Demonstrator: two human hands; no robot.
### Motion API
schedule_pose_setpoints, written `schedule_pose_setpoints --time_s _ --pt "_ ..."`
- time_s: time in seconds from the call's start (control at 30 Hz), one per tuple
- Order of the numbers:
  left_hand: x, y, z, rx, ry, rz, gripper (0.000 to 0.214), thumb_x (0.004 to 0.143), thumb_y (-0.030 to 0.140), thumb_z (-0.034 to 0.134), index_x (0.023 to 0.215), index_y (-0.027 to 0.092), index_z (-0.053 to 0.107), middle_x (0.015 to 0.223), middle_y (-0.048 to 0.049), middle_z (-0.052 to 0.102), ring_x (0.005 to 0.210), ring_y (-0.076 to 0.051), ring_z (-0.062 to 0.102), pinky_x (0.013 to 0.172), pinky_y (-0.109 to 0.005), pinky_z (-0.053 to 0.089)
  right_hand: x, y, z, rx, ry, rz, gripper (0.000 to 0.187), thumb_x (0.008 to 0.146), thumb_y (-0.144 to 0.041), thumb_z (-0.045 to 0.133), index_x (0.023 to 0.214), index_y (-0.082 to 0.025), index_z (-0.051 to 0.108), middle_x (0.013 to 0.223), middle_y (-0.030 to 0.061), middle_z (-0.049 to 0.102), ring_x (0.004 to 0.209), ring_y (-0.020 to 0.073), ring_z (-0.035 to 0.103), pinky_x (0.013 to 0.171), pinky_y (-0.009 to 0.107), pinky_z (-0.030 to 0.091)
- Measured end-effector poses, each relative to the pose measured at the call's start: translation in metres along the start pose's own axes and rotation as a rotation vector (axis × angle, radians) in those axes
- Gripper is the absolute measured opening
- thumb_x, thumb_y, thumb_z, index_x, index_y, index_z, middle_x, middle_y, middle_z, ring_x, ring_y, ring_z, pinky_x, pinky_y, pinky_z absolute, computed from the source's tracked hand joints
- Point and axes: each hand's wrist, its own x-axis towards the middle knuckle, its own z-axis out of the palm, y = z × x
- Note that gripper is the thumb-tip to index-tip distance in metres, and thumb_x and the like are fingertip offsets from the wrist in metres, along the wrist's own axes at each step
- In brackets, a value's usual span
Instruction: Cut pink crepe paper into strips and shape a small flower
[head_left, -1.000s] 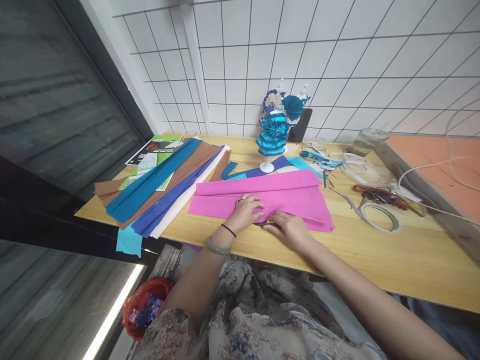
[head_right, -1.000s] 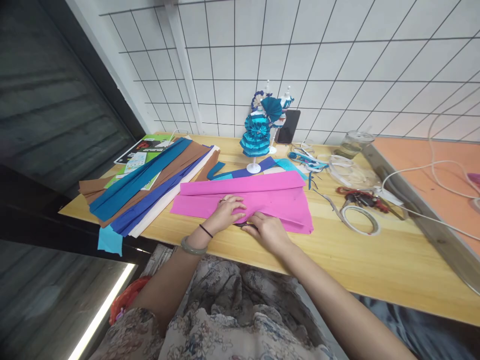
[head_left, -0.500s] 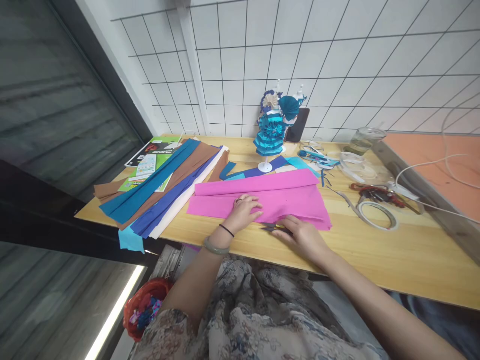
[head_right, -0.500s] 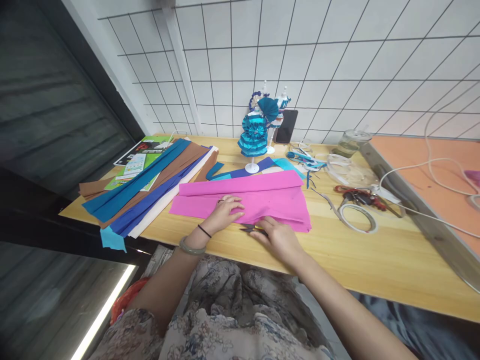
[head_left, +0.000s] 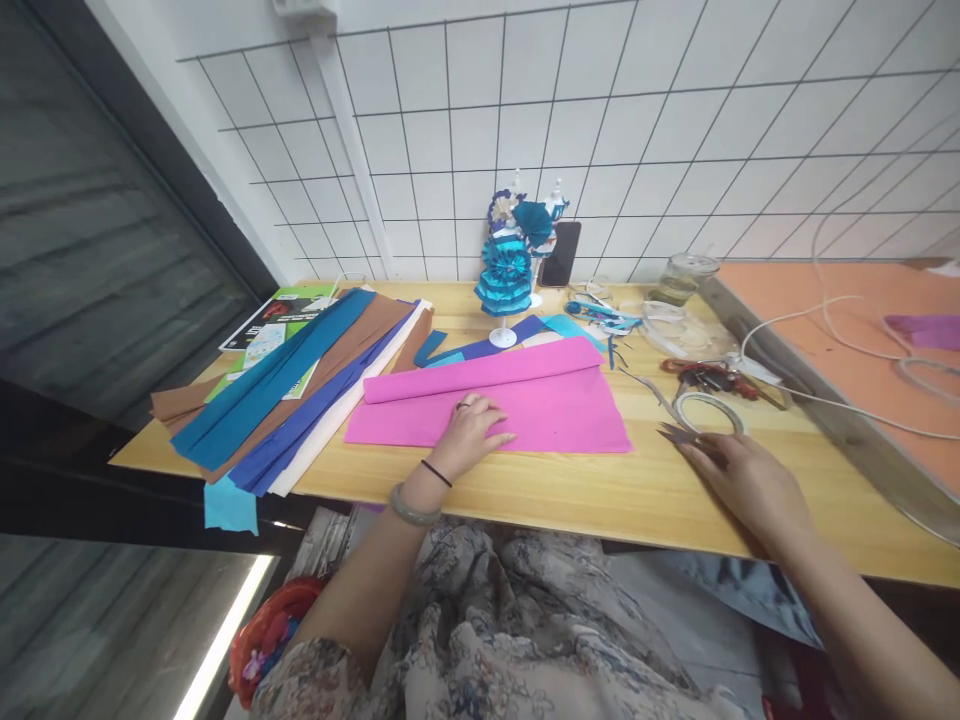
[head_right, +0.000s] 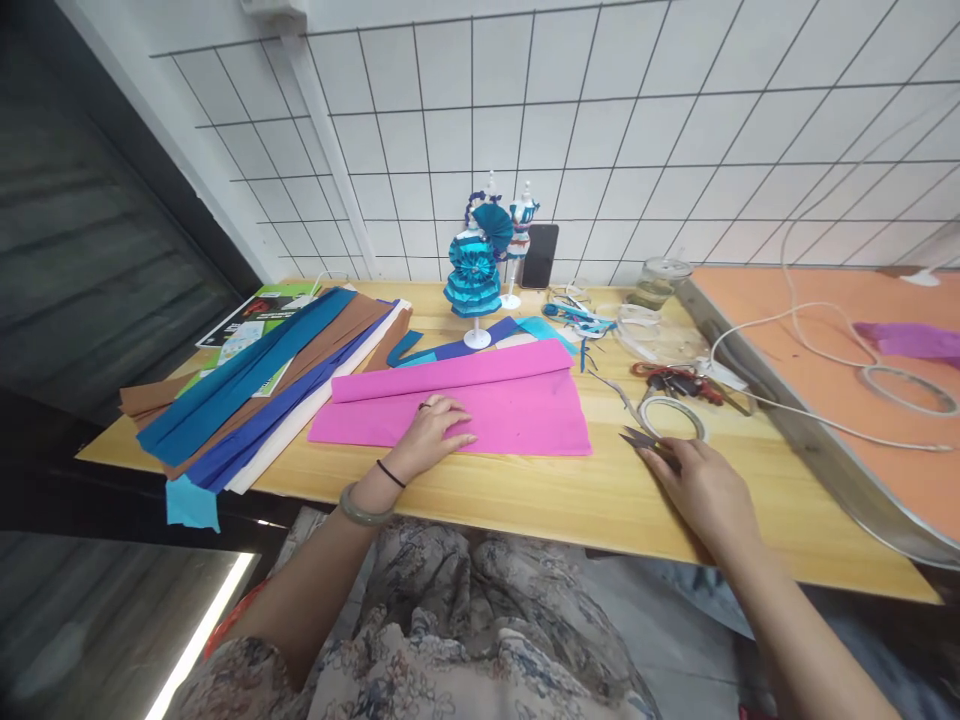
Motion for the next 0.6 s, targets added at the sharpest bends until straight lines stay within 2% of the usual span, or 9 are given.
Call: schedule_pose_setpoints --time_s 0.1,0.23,0.3,0.4,0.6 --pt "0.002 0.001 0.003 0.007 -0.025 0.019 0.038 0.073 0.046 0.059 0.098 0.018 0.064 0.09 -0.0059 0.058 0.092 -0.02 0.047 0.085 -0.035 0.037 -0.001 0.003 0.01 -0.114 0.101 -0.034 0.034 0.08 -0.043 0.048 0.097 -0.017 0.064 0.091 0.0153 0.063 0.088 0.0306 0.054 0.07 0.039 0.041" --pt "0.005 0.003 0.007 0.008 -0.063 0.033 0.036 0.073 0.044 0.06 0.097 0.018 0.064 0.087 -0.0053 0.059 0.089 -0.019 0.05 0.086 -0.034 0.036 0.003 -0.021 0.004 -0.094 0.177 -0.078 0.031 0.082 -0.03 0.046 0.103 -0.017 0.064 0.106 0.0165 0.059 0.095 0.0321 0.051 0.075 0.043 0.04" --pt "0.005 0.006 0.007 0.006 -0.075 0.026 0.036 0.073 0.044 0.06 0.097 0.018 0.064 0.087 -0.0053 0.059 0.088 -0.019 0.05 0.085 -0.034 0.036 0.009 -0.038 -0.001 0.056 0.122 -0.202 0.031 0.085 -0.03 0.042 0.101 -0.016 0.064 0.102 0.0145 0.061 0.092 0.0278 0.053 0.08 0.041 0.04" --pt "0.005 0.009 0.005 0.005 -0.077 0.009 0.036 0.073 0.044 0.06 0.098 0.019 0.063 0.089 -0.0058 0.059 0.09 -0.02 0.05 0.084 -0.034 0.037 0.021 -0.061 -0.003 0.295 -0.064 -0.326 0.032 0.085 -0.035 0.042 0.098 -0.017 0.065 0.099 0.0113 0.062 0.09 0.0225 0.057 0.082 0.034 0.042" --pt "-0.008 0.007 -0.002 0.023 -0.033 -0.038 0.029 0.08 0.038 0.053 0.1 0.018 0.062 0.09 -0.0059 0.059 0.09 -0.019 0.051 0.082 -0.033 0.038 0.037 -0.076 0.001 0.425 -0.34 -0.272 0.026 0.075 -0.037 0.054 0.087 -0.018 0.066 0.081 0.0072 0.065 0.072 0.0191 0.059 0.067 0.028 0.044"
